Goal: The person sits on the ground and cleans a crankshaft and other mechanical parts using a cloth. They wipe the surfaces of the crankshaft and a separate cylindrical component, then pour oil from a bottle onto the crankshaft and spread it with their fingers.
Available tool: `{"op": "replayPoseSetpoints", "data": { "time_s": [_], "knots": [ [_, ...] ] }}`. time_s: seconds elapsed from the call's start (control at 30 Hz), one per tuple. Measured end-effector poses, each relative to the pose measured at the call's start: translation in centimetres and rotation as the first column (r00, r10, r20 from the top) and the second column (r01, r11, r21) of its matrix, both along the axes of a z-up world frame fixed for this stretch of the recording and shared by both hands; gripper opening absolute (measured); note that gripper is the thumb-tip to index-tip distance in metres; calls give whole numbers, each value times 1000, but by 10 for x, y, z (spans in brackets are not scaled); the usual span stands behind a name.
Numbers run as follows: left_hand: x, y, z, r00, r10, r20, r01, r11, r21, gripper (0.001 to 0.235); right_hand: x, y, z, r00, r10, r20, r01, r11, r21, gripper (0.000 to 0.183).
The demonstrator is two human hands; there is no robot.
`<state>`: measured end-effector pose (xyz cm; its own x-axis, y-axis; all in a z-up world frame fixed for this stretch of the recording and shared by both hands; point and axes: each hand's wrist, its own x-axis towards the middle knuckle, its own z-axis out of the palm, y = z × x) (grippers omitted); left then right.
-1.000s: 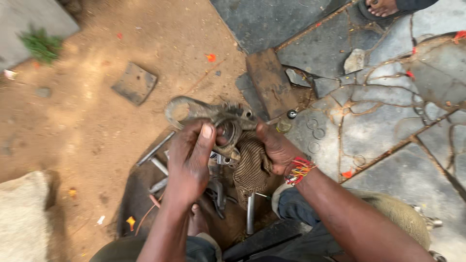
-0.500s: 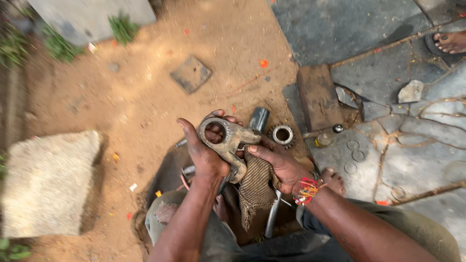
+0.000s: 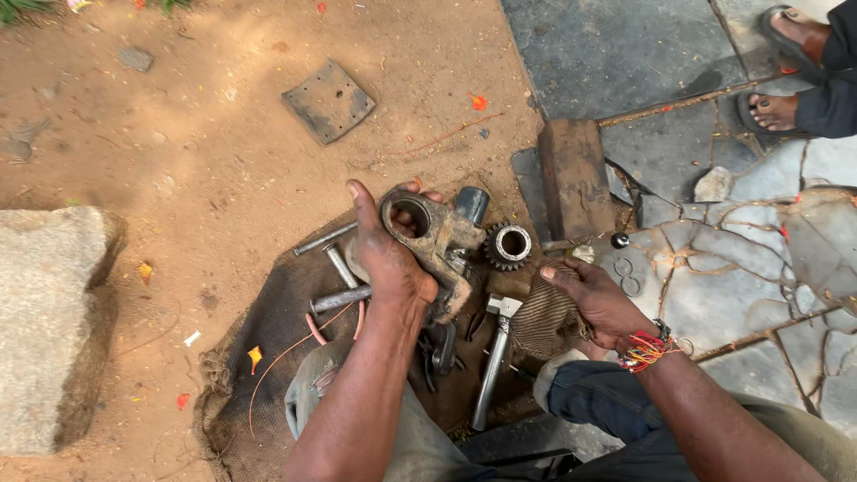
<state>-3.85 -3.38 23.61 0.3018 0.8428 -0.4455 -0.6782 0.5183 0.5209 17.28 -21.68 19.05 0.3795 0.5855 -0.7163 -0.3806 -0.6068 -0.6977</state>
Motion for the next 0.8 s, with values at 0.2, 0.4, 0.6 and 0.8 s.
{"op": "replayPoseSetpoints", "data": {
  "time_s": [0.2, 0.4, 0.6, 0.8],
  "knots": [
    [1, -9, -12, 994, -67, -92, 104, 866, 488, 70, 8, -22, -10, 998, 57, -31, -51, 981, 188, 83],
    [-6, 4, -15, 969, -133, 210, 87, 972, 217, 67, -46, -50, -41, 750, 355, 558, -184, 923, -339, 45],
    [-13, 1, 2, 996, -88, 30, 86, 993, 84, 78, -68, -73, -108, 679, 237, 695, -201, 970, -134, 47],
    [0, -3, -7, 992, -126, -17, 127, 988, 90, 78, 16, -82, -168, 716, 388, 580, -8, 836, -549, 55]
  ]
}}
